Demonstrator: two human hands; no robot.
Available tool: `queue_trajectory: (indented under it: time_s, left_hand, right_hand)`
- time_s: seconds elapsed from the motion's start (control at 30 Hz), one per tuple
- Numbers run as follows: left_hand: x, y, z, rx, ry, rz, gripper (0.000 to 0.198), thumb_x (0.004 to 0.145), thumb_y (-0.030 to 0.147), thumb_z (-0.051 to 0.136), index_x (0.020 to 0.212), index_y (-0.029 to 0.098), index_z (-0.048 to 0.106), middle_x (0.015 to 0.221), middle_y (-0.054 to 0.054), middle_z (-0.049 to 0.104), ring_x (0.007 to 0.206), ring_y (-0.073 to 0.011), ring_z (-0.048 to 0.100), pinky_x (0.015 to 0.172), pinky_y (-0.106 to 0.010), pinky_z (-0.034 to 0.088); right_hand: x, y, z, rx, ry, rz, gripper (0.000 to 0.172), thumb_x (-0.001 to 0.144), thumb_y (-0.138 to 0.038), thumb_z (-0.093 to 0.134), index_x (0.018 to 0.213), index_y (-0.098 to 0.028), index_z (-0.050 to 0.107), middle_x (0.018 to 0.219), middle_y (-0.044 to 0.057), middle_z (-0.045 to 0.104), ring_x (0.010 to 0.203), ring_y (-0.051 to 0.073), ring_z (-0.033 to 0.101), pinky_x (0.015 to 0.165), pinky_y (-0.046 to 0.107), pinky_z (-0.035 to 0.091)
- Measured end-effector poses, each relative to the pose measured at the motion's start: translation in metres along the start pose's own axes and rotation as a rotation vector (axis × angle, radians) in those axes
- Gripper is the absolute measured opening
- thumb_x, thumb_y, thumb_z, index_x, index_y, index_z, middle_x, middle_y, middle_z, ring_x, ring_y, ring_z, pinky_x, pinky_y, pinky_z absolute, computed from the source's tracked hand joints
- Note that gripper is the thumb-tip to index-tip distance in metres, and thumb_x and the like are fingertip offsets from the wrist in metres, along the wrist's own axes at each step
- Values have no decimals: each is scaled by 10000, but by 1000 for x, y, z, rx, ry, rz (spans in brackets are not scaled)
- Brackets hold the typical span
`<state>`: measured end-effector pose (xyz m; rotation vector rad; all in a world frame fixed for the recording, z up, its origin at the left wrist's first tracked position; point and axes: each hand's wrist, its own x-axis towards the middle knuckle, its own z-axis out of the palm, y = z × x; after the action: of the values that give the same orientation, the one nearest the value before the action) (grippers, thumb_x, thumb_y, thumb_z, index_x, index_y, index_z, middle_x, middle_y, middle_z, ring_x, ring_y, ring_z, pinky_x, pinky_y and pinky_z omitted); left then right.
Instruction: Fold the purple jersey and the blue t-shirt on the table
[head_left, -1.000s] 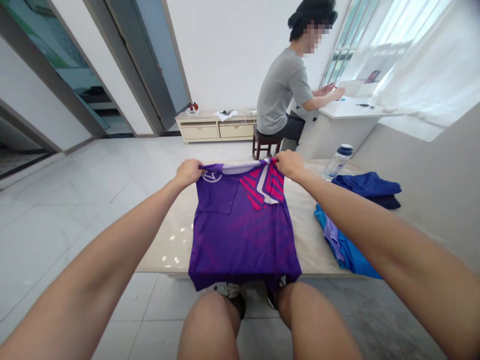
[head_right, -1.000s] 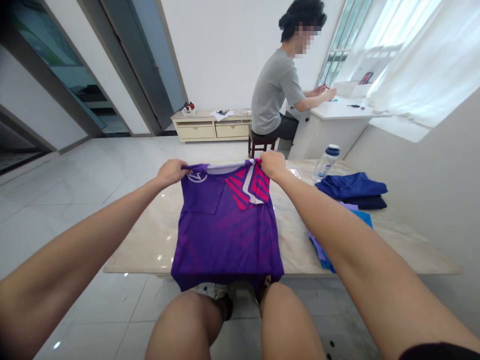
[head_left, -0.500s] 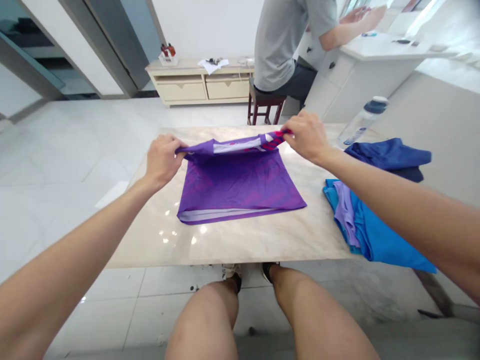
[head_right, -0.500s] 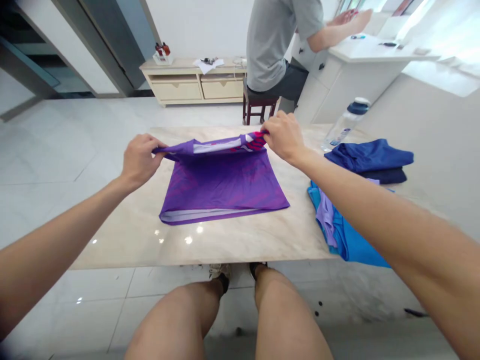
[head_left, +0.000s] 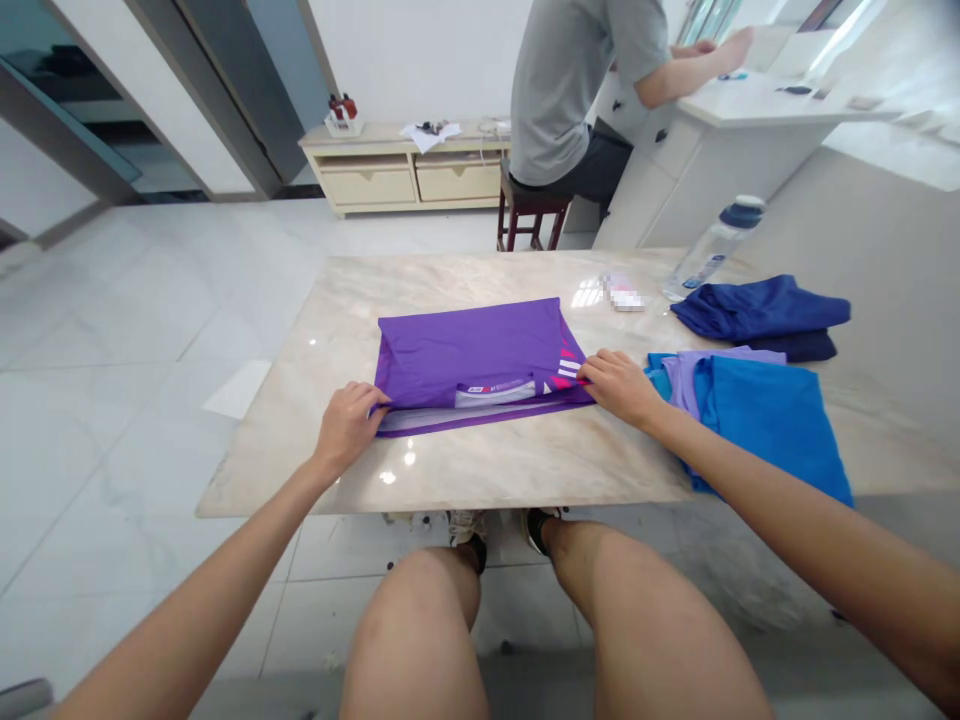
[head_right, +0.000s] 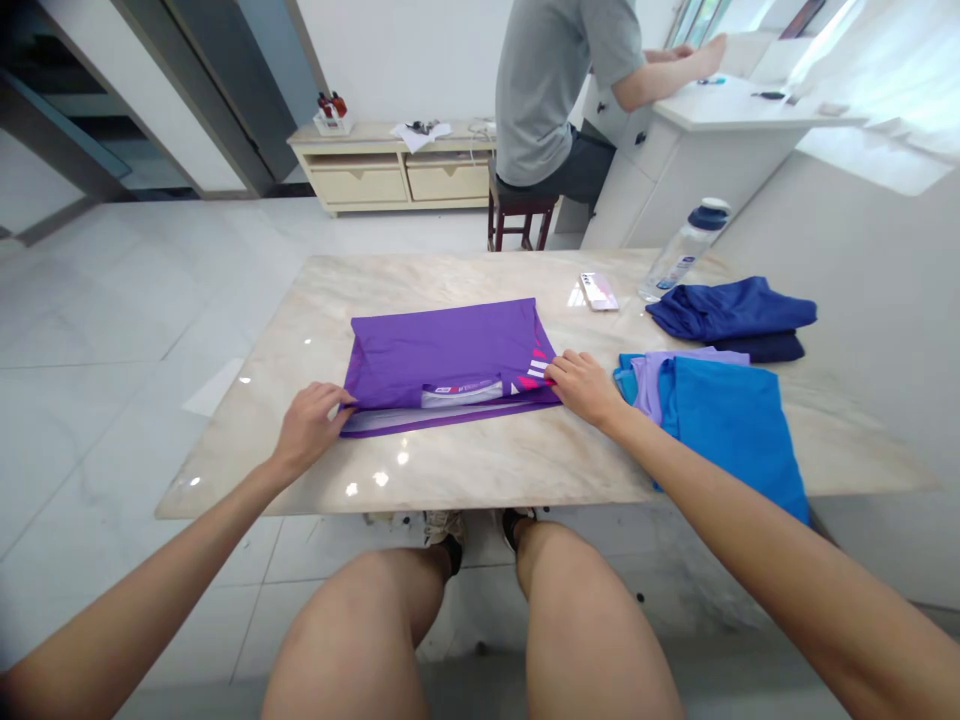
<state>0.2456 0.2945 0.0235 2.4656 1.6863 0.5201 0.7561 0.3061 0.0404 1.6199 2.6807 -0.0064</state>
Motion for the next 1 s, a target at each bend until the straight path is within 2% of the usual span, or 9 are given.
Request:
queue_trajectory:
  time_s: [0.1, 0.2, 0.33, 0.53, 0.73, 0.87, 1.0]
  left_hand:
    - [-24, 3, 8, -52, -32, -35, 252, 1055, 294, 523, 1115, 243, 762, 1202, -107, 795, 1161, -293, 695, 1062, -451, 521]
    - [-43, 5, 18, -99, 13, -60, 373, 1101, 344, 439, 1288, 231, 740, 1389, -124, 752, 1310, -294, 667, 1187, -478, 485]
    - [-54, 9, 24, -94, 26, -68, 430, 1101, 334, 405, 1360, 207, 724, 1465, -137, 721, 1384, -304, 637, 1247, -504, 459]
    - [-52, 9, 23, -45, -18, -67, 514, 1074, 254, 330, 1439, 172, 682, 1512, -162, 692, 1426, -299, 625, 1292, -507, 443]
    - [-57, 3, 29, 31, -84, -94, 618, 1025, 209, 342, 1608, 193, 547, 1637, -131, 597, 1550, -277, 539, 1354, -480, 386]
    - [-62, 5, 30, 24, -33, -177, 645, 1029, 227, 347, 1658, 211, 488, 1622, -131, 605, 1557, -291, 533, 1356, -504, 389]
    - [-75, 18, 31, 42, 10, -271, 659, 1034, 242, 358, 1685, 249, 460, 1609, -126, 619, 1545, -305, 546, 1344, -539, 398]
  right_hand:
    - [-24, -4, 21, 91, 57, 66, 350, 1085, -251, 459, 1215, -137, 763, 1276, 223, 743, 1226, 386, 626, 1078, 537, 489]
    - [-50, -18, 46, 196, 190, 170, 449, 1113, -301, 416, 1432, -142, 688, 1513, 216, 652, 1402, 364, 585, 1204, 537, 463]
    - [-69, -34, 64, 273, 307, 293, 501, 1104, -316, 422, 1521, -142, 638, 1610, 197, 592, 1508, 329, 537, 1297, 532, 411]
    - [-64, -41, 60, 327, 326, 364, 494, 1053, -228, 461, 1476, -110, 688, 1587, 193, 626, 1483, 310, 570, 1295, 506, 424]
    - [-60, -41, 55, 376, 349, 413, 443, 1030, -158, 488, 1392, -137, 743, 1526, 175, 677, 1428, 295, 600, 1272, 487, 437]
    - [-61, -42, 47, 393, 311, 434, 359, 1073, -190, 481, 1290, -152, 764, 1465, 166, 712, 1363, 291, 618, 1222, 451, 463]
    - [-62, -45, 40, 363, 262, 438, 338, 1093, -195, 459, 1257, -178, 755, 1435, 159, 718, 1323, 297, 612, 1163, 432, 472]
